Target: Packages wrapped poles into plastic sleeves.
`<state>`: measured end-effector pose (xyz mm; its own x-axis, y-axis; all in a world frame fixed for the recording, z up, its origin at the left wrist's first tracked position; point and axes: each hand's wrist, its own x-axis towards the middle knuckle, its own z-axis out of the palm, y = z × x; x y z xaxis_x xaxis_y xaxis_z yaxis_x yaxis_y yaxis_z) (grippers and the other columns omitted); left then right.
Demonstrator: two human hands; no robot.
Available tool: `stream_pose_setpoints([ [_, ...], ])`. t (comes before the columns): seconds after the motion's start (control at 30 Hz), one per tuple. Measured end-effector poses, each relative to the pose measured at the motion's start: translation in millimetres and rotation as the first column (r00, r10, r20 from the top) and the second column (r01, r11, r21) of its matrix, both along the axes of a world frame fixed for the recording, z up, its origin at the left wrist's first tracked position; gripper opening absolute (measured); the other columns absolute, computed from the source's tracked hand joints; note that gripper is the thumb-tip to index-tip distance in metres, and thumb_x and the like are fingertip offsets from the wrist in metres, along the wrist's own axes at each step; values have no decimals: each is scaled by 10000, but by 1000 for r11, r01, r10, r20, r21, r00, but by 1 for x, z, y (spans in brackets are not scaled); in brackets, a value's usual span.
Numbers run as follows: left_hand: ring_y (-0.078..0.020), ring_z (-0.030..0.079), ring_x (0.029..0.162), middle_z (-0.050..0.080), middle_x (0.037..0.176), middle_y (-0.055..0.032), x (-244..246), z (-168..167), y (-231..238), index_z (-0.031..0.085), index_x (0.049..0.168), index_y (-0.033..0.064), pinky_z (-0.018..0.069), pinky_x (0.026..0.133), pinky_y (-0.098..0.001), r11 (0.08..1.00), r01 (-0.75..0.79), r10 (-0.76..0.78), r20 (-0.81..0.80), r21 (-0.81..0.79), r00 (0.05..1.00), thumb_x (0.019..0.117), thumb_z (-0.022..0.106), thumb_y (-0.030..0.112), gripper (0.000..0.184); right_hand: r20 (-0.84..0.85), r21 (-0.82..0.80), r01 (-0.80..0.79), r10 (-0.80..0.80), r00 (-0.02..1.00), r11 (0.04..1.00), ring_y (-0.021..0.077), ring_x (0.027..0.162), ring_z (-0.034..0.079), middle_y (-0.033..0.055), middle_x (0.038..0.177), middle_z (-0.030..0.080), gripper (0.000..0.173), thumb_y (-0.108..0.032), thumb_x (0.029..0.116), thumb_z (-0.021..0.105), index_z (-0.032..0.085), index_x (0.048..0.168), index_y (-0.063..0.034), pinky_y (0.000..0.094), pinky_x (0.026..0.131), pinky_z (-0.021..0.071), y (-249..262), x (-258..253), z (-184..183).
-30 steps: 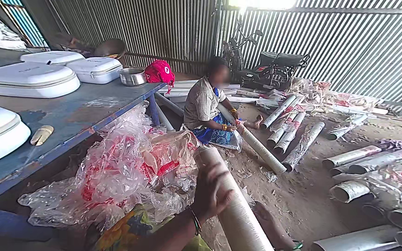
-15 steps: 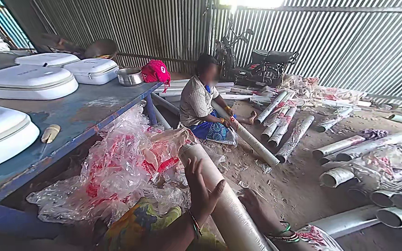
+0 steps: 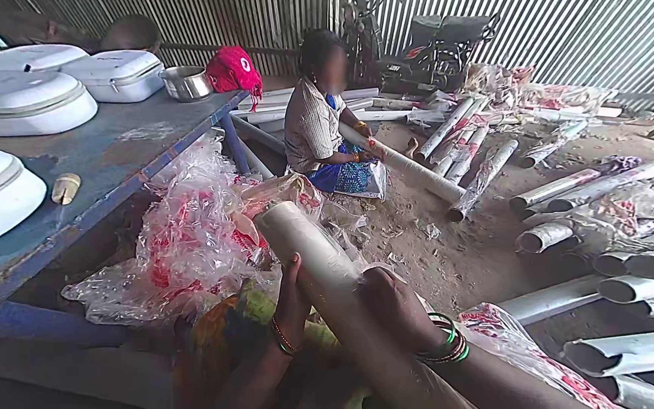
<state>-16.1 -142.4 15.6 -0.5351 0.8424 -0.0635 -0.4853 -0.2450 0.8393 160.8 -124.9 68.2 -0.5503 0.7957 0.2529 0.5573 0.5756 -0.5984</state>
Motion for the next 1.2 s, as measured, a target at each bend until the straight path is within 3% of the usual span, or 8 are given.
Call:
stream_pose_setpoints([
  [0.1, -24, 687, 921, 696, 958, 50, -11, -8, -9, 469, 1185, 86, 594, 825, -238, 962, -69, 41, 112, 264, 993, 1072, 198, 284, 354, -68, 195, -99, 114, 991, 976, 335, 761, 714, 219, 904, 696, 164, -71, 945, 567, 665, 975, 56, 458, 660, 581, -10, -18, 0],
  [0.23, -5, 683, 896, 695, 909, 84, -41, -14, -5, 506, 1111, 130, 589, 800, -224, 919, -183, 143, 137, 350, 980, 1084, 161, 294, 384, -27, 308, -195, 214, 977, 931, 332, 727, 714, 212, 879, 695, 156, -48, 944, 559, 675, 959, 55, 442, 630, 582, -5, -53, 12],
  [0.43, -40, 692, 926, 708, 945, 51, -90, -27, 7, 554, 1127, 173, 595, 823, -265, 905, -221, 126, 267, 363, 955, 1107, 136, 341, 451, 99, 132, -221, 209, 973, 966, 367, 884, 720, 244, 1016, 705, 256, -156, 1017, 547, 682, 1081, 52, 506, 792, 573, 18, -108, 10],
  [0.6, -43, 674, 891, 669, 935, 34, -111, -32, -1, 497, 1180, 147, 584, 795, -257, 930, -267, 186, 301, 254, 935, 1111, 103, 315, 434, 229, 226, -206, 154, 961, 952, 426, 844, 726, 270, 1002, 707, 277, -172, 1030, 540, 673, 1084, 64, 553, 729, 576, 37, -122, -3],
  [0.73, -45, 683, 899, 684, 943, 34, -123, -30, -8, 514, 1179, 154, 588, 800, -254, 930, -291, 236, 242, 226, 941, 1098, 121, 309, 430, 406, 96, -176, 122, 905, 980, 467, 905, 699, 284, 1110, 670, 300, -182, 1086, 450, 627, 1166, 46, 621, 756, 536, 70, -128, -5],
  [0.93, -105, 647, 1065, 639, 1168, -42, -133, -50, 11, 464, 1386, 114, 556, 920, -321, 949, -300, 291, 98, 99, 952, 1118, 281, 345, 398, 404, 175, -219, 133, 905, 960, 447, 873, 708, 259, 1095, 676, 283, -216, 1059, 537, 652, 1140, 30, 607, 705, 550, 121, -130, -29],
  [1.07, -89, 648, 1073, 646, 1179, -17, -139, -52, 3, 472, 1377, 138, 559, 919, -318, 934, -352, 349, 47, 63, 936, 1110, 274, 370, 406, 216, -295, -244, 313, 925, 924, 325, 1202, 613, 224, 1323, 625, 444, -294, 1015, 645, 607, 1336, 11, 518, 1036, 462, 115, -137, 9],
  [1.2, -98, 622, 1153, 614, 1254, -8, -138, -47, -1, 420, 1414, 158, 533, 992, -328, 939, -316, 315, 31, 137, 949, 1120, 188, 339, 416, -41, -506, -289, 312, 949, 812, 149, 1054, 641, 136, 1234, 648, 417, -279, 1099, 430, 566, 1358, 18, 315, 916, 526, 114, -116, 39],
])
